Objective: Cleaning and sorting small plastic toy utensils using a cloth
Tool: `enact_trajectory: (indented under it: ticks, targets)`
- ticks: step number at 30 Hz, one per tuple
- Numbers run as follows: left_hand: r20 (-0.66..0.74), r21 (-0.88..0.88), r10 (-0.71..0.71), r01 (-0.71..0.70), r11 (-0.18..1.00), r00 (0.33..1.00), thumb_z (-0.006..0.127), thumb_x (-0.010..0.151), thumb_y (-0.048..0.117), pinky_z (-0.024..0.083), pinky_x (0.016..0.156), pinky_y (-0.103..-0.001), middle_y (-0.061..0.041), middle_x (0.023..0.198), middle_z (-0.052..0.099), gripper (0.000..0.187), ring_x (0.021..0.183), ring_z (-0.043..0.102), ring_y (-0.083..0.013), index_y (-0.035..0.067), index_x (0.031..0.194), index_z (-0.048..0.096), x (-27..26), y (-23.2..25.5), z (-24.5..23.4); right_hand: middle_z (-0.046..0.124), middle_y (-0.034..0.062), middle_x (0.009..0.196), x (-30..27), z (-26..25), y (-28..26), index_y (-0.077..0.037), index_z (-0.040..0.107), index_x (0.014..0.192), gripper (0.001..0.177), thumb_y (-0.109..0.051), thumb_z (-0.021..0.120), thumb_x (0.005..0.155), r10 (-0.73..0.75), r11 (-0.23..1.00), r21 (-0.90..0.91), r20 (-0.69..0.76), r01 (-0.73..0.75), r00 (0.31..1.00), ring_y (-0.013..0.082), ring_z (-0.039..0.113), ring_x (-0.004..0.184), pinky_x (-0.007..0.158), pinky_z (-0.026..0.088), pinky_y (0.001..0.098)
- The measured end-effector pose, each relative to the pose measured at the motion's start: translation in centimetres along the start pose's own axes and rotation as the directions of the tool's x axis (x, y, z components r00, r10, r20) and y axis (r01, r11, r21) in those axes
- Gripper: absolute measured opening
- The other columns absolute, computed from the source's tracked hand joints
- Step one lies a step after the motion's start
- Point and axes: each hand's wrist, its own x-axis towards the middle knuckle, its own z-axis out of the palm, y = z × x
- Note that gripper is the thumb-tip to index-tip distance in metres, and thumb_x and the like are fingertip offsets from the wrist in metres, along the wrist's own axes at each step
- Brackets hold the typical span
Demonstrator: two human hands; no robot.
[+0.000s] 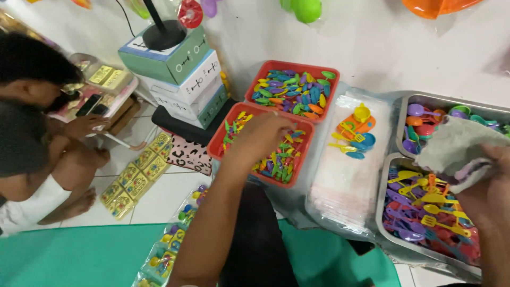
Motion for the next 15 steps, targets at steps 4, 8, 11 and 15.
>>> enact_trajectory:
  ticks: [4,8,11,15]
  targets:
    - [0.098,0.216,-0.226,0.201,0.955,0.969,0.062,0.097,0.017,0.053,0.087,-0.049,-0.01,0.122,0.07,0.028,0.109,0.066,-0.0318,0.012,0.122,0.073,-2.6,-3.1,-3.5,0.061,-0.011,0.125,-2.6,3.0,-1.7,-0.029,0.053,0.13,0.036,-0.046,0.055,0.098,-0.038,0.979,-0.195,0.092,0.056,0.995,0.0055,0.061,0.116,0.101,0.051,0.0254]
    - [-0.045,0.23,-0.053,0.062,0.971,0.998,0.057,0.095,0.008,0.048,0.092,-0.056,-0.011,0.137,0.059,0.038,0.127,0.053,-0.0327,0.009,0.132,0.068,-2.8,-6.4,-1.8,0.064,-0.0044,0.127,-2.5,3.5,-1.0,-0.024,0.055,0.131,0.03,-0.035,0.051,0.103,-0.033,0.971,-0.23,0.121,0.06,0.992,0.0136,0.064,0.116,0.098,0.054,0.0348]
    - [0.048,0.37,-0.124,0.098,0.924,0.991,0.061,0.094,0.013,0.045,0.094,-0.056,-0.01,0.143,0.058,0.037,0.129,0.05,-0.0352,0.013,0.13,0.069,-2.8,-5.2,-2.0,0.06,-0.0076,0.093,-1.5,2.7,0.1,-0.025,0.059,0.104,0.011,-0.03,0.056,0.114,0.007,0.99,-0.142,0.151,0.014,0.989,0.0065,0.059,0.084,0.077,0.046,0.0249]
    - [0.101,-0.127,-0.108,0.121,0.985,0.989,0.047,0.097,0.002,0.05,0.086,-0.04,-0.008,0.13,0.065,0.042,0.114,0.061,-0.0243,0.016,0.13,0.068,-3.7,-3.3,-3.6,0.067,-0.0082,0.114,-2.6,4.2,-0.6,-0.027,0.059,0.11,0.012,-0.03,0.067,0.101,0.037,0.985,-0.165,-0.059,-0.046,0.998,0.0078,0.067,0.106,0.088,0.054,0.0245]
